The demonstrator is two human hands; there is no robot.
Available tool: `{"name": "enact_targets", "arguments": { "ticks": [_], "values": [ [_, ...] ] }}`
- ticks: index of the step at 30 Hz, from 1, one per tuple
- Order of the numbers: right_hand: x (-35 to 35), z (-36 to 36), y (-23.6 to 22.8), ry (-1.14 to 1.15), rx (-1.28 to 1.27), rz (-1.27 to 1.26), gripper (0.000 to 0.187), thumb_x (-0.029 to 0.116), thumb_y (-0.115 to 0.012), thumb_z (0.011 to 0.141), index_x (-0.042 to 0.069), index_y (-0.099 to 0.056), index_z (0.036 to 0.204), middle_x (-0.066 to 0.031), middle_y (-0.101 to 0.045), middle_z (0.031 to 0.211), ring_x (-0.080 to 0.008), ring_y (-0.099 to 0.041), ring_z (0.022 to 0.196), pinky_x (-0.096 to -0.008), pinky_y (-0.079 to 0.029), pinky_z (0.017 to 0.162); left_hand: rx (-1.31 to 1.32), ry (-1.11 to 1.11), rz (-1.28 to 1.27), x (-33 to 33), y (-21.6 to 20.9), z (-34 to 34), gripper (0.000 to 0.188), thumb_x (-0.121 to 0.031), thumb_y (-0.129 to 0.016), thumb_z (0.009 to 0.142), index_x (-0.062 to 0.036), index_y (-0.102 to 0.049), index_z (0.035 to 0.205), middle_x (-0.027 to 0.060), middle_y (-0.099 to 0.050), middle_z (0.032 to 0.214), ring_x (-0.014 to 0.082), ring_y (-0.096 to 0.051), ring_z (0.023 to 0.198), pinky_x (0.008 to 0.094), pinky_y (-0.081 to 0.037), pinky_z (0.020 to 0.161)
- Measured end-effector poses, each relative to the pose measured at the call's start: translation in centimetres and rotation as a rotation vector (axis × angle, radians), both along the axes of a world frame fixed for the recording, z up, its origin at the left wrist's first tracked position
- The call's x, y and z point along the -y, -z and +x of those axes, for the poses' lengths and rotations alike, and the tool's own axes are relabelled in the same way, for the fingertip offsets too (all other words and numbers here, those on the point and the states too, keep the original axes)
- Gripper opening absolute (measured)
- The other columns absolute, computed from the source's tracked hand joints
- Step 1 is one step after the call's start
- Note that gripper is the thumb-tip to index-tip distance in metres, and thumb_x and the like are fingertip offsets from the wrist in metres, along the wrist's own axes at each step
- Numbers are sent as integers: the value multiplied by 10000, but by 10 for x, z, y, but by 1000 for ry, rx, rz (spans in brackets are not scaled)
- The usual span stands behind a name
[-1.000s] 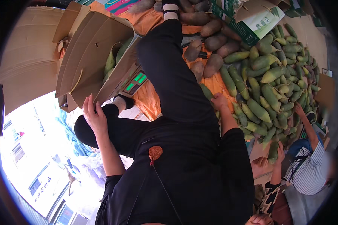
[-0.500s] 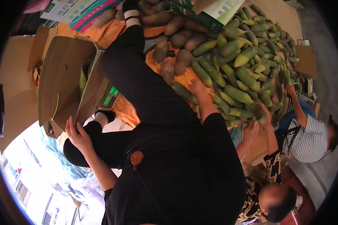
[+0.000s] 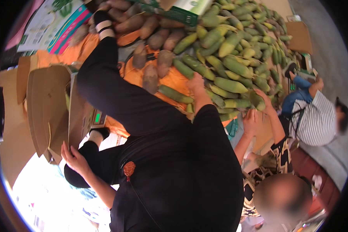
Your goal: Sort green produce from a pile into a cardboard box on a digital scale to reach a target weight.
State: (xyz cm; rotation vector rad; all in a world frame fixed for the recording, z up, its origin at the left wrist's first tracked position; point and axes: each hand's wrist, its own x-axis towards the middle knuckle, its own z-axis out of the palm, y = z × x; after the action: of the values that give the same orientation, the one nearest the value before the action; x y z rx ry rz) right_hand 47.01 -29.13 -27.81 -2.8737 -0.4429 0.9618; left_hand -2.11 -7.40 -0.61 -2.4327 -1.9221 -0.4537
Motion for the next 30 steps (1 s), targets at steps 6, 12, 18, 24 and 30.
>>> {"name": "enact_targets", "arguments": {
  "ticks": [6,12,18,24,30],
  "values": [
    [-1,-7,7,-60,-47,-109,827,366,-728,693,62,-377,1378,-218,-436,1326,-362,-443,1230,-384,-385,1030,-37,39,14,-3,2,-3,325,-59,-548,905,-37,-570,1229,179,-567,1169,336,-562,1072,424,-479,873],
    [-5,-20,2,-45,-107,-139,787,305,-688,717,60,-356,1387,-197,-405,1340,-355,-423,1245,-378,-379,1035,-48,46,24,-3,2,-4,348,-22,-552,885,-39,-566,1233,173,-566,1157,322,-564,1055,418,-487,852],
    [3,-26,10,-39,-95,-127,737,283,-676,724,46,-389,1361,-203,-423,1331,-345,-416,1254,-373,-358,1053,-50,63,27,-3,2,-3,364,-12,-553,876,-38,-560,1238,175,-565,1156,326,-569,1033,413,-493,842],
    [4,-31,12,-70,-56,-117,717,302,-688,720,32,-425,1330,-187,-479,1303,-337,-429,1247,-376,-358,1052,-36,41,8,-3,2,-3,360,-17,-547,881,-40,-558,1240,176,-562,1164,325,-566,1042,414,-493,847],
    [-15,-42,-16,-18,-170,-43,648,269,-751,664,61,-501,1225,-179,-511,1269,-326,-474,1211,-388,-401,1013,-92,7,15,2,2,-9,345,-37,-546,891,-39,-561,1235,182,-557,1177,328,-564,1057,410,-494,848]
  ]
}}
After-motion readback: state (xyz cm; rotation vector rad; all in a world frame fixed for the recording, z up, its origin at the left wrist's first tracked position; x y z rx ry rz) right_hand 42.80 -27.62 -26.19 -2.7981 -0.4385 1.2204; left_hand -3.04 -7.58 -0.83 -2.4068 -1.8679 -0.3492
